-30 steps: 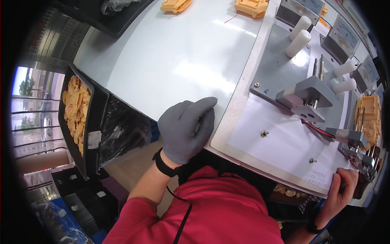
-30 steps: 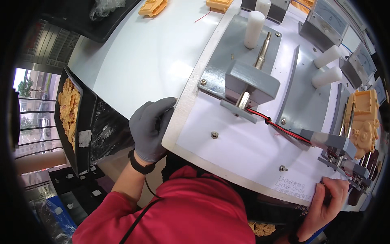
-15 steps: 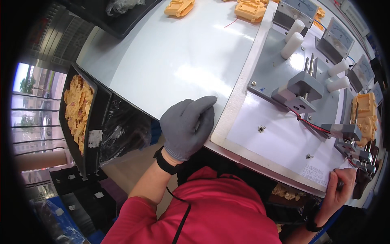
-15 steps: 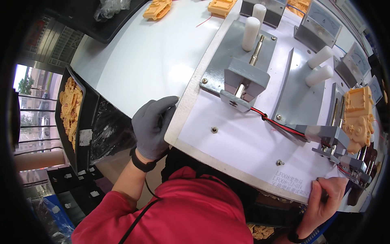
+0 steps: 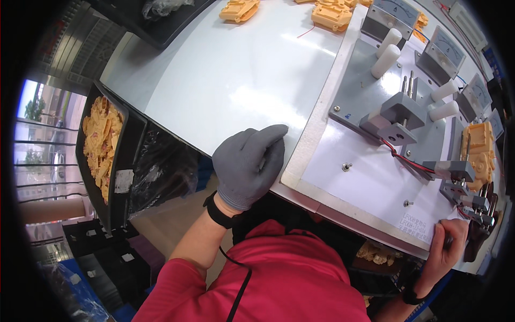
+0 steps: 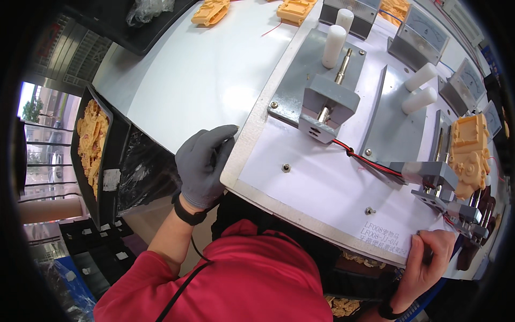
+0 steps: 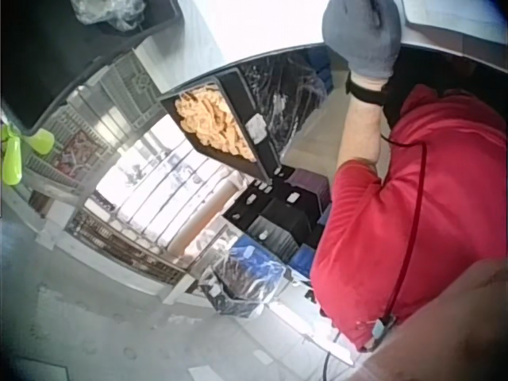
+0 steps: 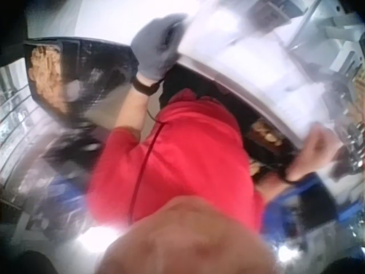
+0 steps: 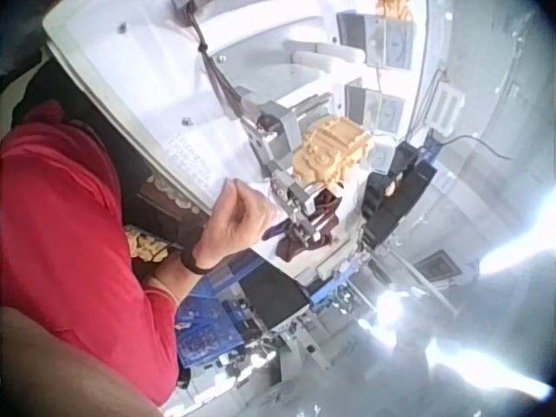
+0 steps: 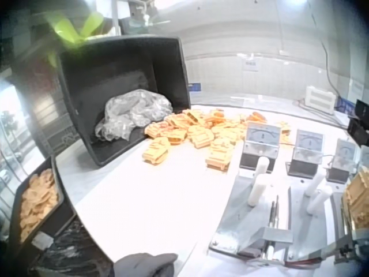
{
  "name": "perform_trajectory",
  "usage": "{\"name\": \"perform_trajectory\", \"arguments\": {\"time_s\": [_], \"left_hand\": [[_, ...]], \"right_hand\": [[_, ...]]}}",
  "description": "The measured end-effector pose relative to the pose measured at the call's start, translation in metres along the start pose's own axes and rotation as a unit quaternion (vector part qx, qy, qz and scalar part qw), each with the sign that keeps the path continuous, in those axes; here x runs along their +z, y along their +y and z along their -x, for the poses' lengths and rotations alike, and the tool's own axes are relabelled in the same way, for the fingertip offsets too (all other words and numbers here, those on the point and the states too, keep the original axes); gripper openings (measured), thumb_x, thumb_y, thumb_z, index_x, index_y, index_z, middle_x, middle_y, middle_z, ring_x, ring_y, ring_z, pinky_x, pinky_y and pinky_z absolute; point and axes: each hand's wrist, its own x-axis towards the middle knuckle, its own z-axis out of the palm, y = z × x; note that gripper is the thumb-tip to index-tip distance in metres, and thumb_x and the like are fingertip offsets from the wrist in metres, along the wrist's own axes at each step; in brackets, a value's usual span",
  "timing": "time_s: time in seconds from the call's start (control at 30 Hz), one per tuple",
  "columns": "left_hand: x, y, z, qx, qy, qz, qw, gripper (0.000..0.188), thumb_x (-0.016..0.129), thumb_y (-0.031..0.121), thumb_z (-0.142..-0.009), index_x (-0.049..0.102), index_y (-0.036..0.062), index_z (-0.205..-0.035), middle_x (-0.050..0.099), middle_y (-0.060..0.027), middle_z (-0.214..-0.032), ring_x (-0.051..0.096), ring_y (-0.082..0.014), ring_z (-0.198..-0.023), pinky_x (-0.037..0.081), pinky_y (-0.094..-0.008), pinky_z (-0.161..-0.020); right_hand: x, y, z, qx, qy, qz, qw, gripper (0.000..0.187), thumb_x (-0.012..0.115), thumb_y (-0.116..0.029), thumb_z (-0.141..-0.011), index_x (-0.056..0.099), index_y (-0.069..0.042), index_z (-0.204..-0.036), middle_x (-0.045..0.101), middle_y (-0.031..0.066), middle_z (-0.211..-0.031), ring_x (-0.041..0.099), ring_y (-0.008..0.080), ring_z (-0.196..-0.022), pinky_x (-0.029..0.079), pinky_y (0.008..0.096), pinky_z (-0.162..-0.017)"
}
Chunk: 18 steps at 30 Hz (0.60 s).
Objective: The person places yellow plastic components onto a white testing board equipped with metal clamps and wires. They connect red wires to the components and adjust the clamps to secure them. The person repeats this process for multiple units, moving them from a pile on the table to the testing board.
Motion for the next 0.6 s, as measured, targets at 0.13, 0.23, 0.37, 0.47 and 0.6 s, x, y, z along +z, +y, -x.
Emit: {"name": "perform_trajectory", "arguments": {"time_s": [0.13,0.23,0.37,0.47,0.6], "left_hand": [[-0.002,0.0,0.0,-0.002,0.002,0.006,1.0,0.029,0.073,-0.001,-0.077,0.069,0.0103,-0.103,0.051,-0.0044,-0.06,0.049,-0.0198,-0.049,0.037,-0.0337,-0.046],[-0.003,0.0,0.002,-0.009,-0.002,0.001,1.0,0.028,0.073,0.0,-0.077,0.069,0.0104,-0.103,0.052,-0.0047,-0.06,0.05,-0.0196,-0.049,0.037,-0.0334,-0.046],[-0.003,0.0,-0.001,-0.012,-0.009,-0.001,1.0,0.028,0.072,0.0,-0.078,0.07,0.0098,-0.104,0.054,-0.0059,-0.062,0.053,-0.0221,-0.051,0.04,-0.0356,-0.049],[-0.001,-0.005,0.006,-0.052,-0.03,0.04,0.997,0.026,0.07,0.001,-0.08,0.071,0.0059,-0.105,0.062,-0.0092,-0.071,0.06,-0.0255,-0.06,0.046,-0.0367,-0.057],[-0.006,-0.002,0.011,-0.114,-0.039,0.087,0.989,0.035,0.069,0.019,-0.083,0.069,-0.0013,-0.112,0.071,-0.0119,-0.09,0.068,-0.0216,-0.079,0.053,-0.0334,-0.071]], "right_hand": [[0.0,-0.003,-0.001,0.003,0.0,0.002,1.0,0.015,0.066,0.008,-0.082,0.06,0.002,-0.093,0.054,0.0094,-0.09,0.053,0.0229,-0.087,0.043,0.0317,-0.08],[-0.001,-0.005,-0.001,0.0,-0.001,0.006,1.0,0.015,0.067,0.008,-0.081,0.06,0.002,-0.094,0.055,0.0097,-0.091,0.053,0.0235,-0.088,0.043,0.0324,-0.08],[0.001,-0.007,-0.002,-0.008,0.004,0.014,1.0,0.017,0.069,0.007,-0.079,0.062,0.001,-0.093,0.057,0.0101,-0.091,0.054,0.0245,-0.087,0.044,0.0334,-0.081],[0.007,-0.013,-0.005,0.008,0.024,0.015,1.0,0.018,0.075,0.005,-0.073,0.065,-0.001,-0.088,0.058,0.009,-0.084,0.055,0.0253,-0.084,0.045,0.0339,-0.077],[0.003,-0.017,-0.013,-0.011,0.02,0.017,1.0,0.025,0.084,-0.004,-0.068,0.07,-0.005,-0.089,0.059,0.0074,-0.084,0.055,0.0247,-0.08,0.044,0.0346,-0.071]]}}
